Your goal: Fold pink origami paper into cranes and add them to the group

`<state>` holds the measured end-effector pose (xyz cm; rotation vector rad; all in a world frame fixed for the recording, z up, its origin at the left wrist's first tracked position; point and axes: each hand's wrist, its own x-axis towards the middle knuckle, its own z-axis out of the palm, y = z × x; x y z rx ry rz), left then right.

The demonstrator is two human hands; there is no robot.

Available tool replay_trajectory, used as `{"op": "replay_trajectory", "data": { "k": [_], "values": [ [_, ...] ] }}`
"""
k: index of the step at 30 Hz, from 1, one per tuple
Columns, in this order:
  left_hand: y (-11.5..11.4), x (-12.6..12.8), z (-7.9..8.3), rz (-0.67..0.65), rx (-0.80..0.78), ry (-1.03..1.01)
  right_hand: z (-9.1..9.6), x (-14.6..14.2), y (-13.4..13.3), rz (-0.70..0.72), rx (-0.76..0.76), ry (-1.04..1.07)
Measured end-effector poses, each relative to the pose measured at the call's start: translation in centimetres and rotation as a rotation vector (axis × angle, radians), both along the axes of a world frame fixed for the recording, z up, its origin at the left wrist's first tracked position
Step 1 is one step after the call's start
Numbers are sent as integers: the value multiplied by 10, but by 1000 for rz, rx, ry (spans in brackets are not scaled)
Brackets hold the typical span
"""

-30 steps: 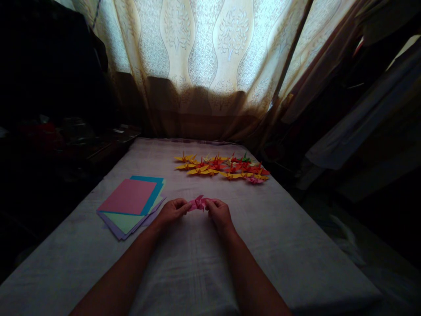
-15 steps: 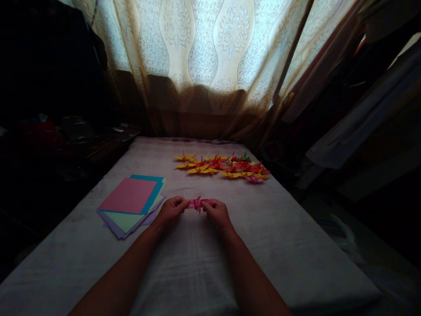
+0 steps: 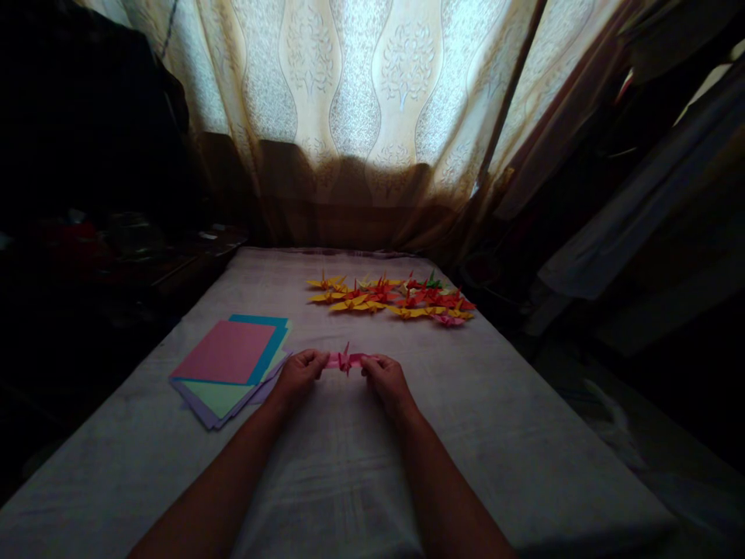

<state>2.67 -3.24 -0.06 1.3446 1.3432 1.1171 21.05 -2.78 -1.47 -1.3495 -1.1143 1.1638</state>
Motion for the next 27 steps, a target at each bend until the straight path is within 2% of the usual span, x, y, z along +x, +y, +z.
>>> {"op": "replay_trajectory", "data": {
  "k": [7,14,20,23,25,27],
  "values": [
    [9,3,-4,63,-8,-74,-9,3,12,-48,-44,-55],
    [14,-6,-5,146,-14,-174,-6,10,34,-81,-71,-251],
    [14,-9,-5,165,-10,-223,6,13,20,-223,94,-452],
    [14,-8,-4,159,-1,-242,5,3,9,-176,174,-523],
    [13,-8,-4,153,4,-255,1,-4,8,-120,232,-674],
    [13,-7,-3,146,7,-268,-2,-9,9,-102,262,-715]
  ]
}}
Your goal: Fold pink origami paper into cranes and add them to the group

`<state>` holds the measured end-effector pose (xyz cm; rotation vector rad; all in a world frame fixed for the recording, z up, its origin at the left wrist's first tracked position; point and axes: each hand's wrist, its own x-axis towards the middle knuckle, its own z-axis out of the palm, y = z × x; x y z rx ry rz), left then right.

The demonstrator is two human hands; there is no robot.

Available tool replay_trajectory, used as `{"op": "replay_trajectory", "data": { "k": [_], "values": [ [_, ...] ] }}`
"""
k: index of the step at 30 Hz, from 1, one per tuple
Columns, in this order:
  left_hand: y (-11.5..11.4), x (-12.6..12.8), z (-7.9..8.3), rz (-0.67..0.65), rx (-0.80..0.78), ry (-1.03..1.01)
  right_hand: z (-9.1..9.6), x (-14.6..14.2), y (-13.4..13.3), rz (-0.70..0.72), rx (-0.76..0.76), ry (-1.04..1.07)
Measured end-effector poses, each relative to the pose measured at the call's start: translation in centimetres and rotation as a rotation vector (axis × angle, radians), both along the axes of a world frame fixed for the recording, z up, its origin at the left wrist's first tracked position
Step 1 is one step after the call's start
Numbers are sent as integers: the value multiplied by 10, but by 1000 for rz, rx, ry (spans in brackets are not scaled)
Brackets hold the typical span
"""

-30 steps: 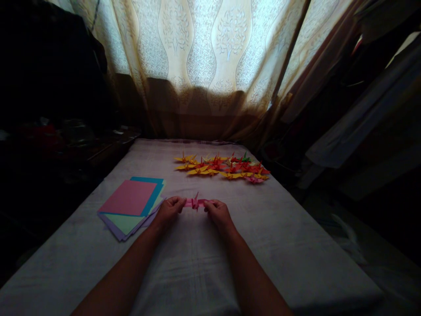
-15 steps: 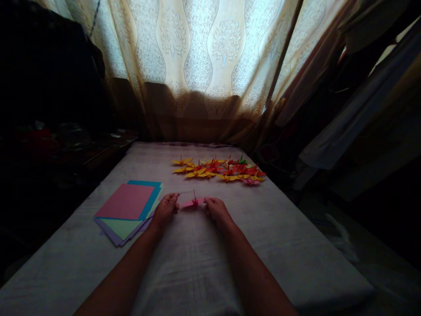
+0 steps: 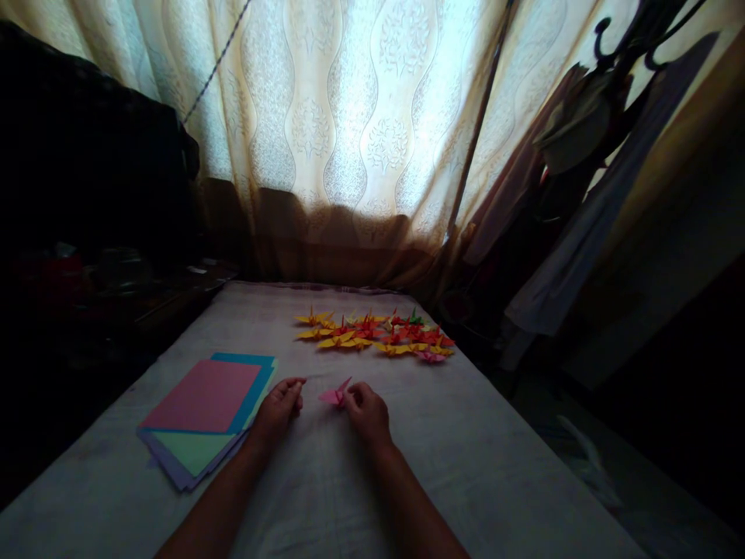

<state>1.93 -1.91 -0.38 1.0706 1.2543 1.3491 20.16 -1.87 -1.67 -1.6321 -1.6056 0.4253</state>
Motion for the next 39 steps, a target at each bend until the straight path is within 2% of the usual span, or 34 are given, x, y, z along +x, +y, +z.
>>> {"op": "replay_trajectory", "data": {
  "k": [5,12,15,18,23,28,33,39],
  "values": [
    [1,0,0,-20,0,-10,6,7,9,14,36,-107],
    [1,1,-1,-34,-15,4,39,55,50,-91,49,-318],
    [1,1,-2,-36,-28,8,45,73,66,-152,13,-381],
    [1,0,-3,-36,-42,11,44,87,70,-189,-3,-430],
    [2,-3,-8,-42,-48,17,38,118,57,-234,-14,-507],
    [9,-3,-18,2,-54,5,43,147,60,-318,-67,-593],
    [7,-2,-21,18,-37,4,44,152,79,-336,-139,-663],
    [-1,-1,-13,47,-35,44,40,153,89,-331,-198,-713]
  ]
}}
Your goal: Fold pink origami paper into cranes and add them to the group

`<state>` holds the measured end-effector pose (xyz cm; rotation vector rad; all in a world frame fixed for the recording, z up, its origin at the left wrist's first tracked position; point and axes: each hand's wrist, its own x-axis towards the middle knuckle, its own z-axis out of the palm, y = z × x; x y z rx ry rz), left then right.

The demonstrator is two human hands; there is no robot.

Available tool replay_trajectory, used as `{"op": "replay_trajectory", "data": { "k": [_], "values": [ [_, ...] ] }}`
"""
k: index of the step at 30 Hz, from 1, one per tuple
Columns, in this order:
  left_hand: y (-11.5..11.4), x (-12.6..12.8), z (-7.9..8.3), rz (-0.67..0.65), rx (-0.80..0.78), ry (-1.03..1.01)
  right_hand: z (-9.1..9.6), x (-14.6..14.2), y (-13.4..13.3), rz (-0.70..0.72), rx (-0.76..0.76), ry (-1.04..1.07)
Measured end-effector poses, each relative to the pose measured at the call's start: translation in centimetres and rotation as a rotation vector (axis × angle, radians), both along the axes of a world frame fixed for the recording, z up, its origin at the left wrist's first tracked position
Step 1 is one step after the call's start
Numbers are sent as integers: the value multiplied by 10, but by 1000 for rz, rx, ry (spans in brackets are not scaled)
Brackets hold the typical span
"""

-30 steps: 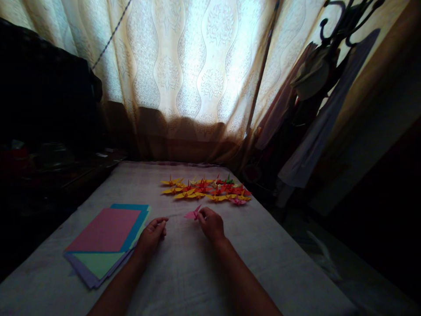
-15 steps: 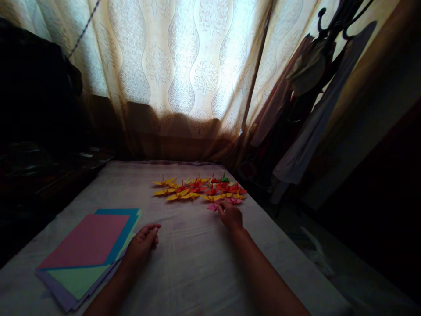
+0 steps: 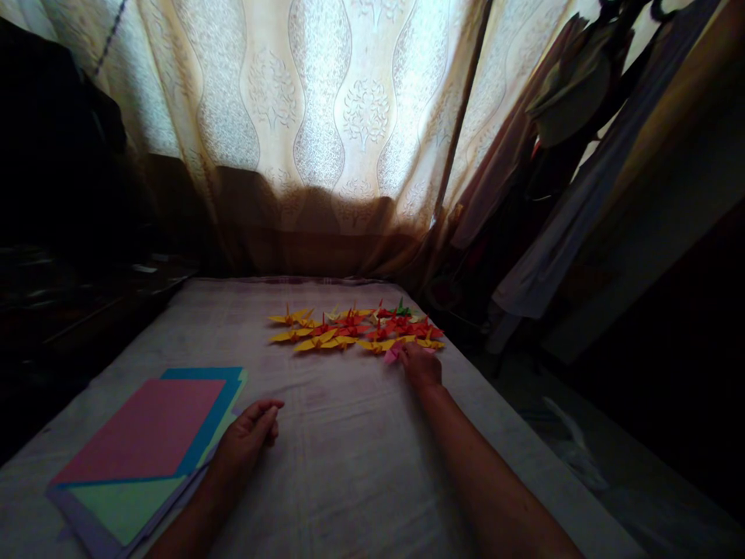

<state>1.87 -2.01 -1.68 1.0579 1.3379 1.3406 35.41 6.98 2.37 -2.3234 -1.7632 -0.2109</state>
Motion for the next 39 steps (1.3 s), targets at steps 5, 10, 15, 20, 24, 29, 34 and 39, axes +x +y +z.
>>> {"op": "replay_trajectory", "data": {
  "k": [5,10,15,20,24,29,34,39],
  "values": [
    [2,-3,0,-29,-22,12,-5,0,-3,4,-26,-16],
    [7,-3,-7,-16,-39,29,-5,-3,-6,-9,-32,-12],
    [6,-3,-6,-29,-16,27,-2,-6,-2,-30,-27,5],
    [1,-4,4,-53,-36,47,-2,-9,-1,-55,-25,32],
    [0,-3,8,-48,-17,42,-5,-10,-9,-75,-14,70],
    [3,-3,3,-42,-23,43,-18,-12,-25,-118,-21,140],
    [5,-2,-1,-39,-26,56,-20,-17,-26,-125,-20,184],
    [5,-2,-1,-47,-13,36,-10,-21,-9,-117,-6,163]
  ]
}}
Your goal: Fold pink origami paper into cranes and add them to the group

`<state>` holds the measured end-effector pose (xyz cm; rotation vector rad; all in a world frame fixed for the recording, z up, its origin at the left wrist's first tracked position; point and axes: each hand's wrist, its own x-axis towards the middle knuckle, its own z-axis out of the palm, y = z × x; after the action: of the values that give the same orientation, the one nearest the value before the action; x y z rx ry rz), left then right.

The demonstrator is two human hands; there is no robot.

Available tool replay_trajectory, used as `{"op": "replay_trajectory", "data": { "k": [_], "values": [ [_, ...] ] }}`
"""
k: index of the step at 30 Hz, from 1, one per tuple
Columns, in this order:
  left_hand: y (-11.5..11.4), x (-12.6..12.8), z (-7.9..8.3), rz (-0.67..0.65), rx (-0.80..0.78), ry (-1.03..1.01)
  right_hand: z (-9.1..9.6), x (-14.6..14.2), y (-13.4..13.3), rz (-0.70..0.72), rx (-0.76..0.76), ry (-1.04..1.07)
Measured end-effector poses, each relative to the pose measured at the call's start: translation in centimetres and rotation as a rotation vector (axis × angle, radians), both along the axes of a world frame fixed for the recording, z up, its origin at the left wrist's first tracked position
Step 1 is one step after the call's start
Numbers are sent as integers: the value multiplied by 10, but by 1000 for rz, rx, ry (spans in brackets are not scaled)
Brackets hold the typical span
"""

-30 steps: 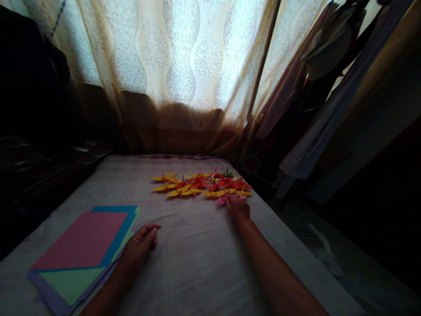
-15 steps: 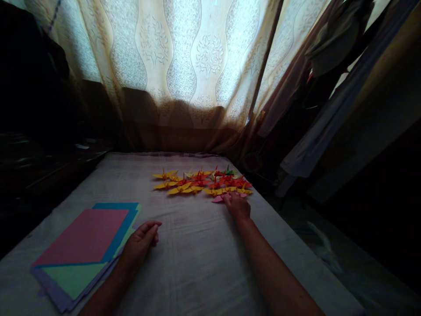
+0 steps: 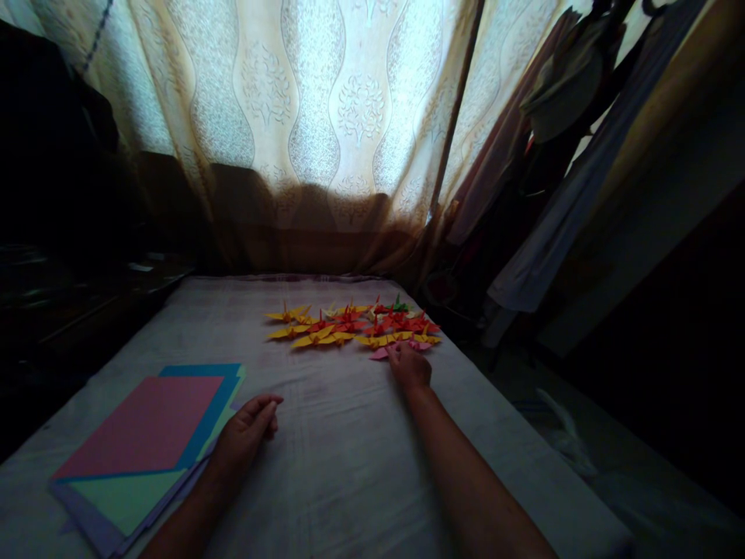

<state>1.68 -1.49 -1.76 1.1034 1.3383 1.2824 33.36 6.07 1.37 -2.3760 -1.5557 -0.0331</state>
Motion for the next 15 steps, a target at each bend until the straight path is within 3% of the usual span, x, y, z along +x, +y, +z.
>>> {"op": "replay_trajectory", "data": {
  "k": [15],
  "values": [
    [-1,0,2,-11,-15,21,-8,9,-4,-74,10,1]
  ]
}}
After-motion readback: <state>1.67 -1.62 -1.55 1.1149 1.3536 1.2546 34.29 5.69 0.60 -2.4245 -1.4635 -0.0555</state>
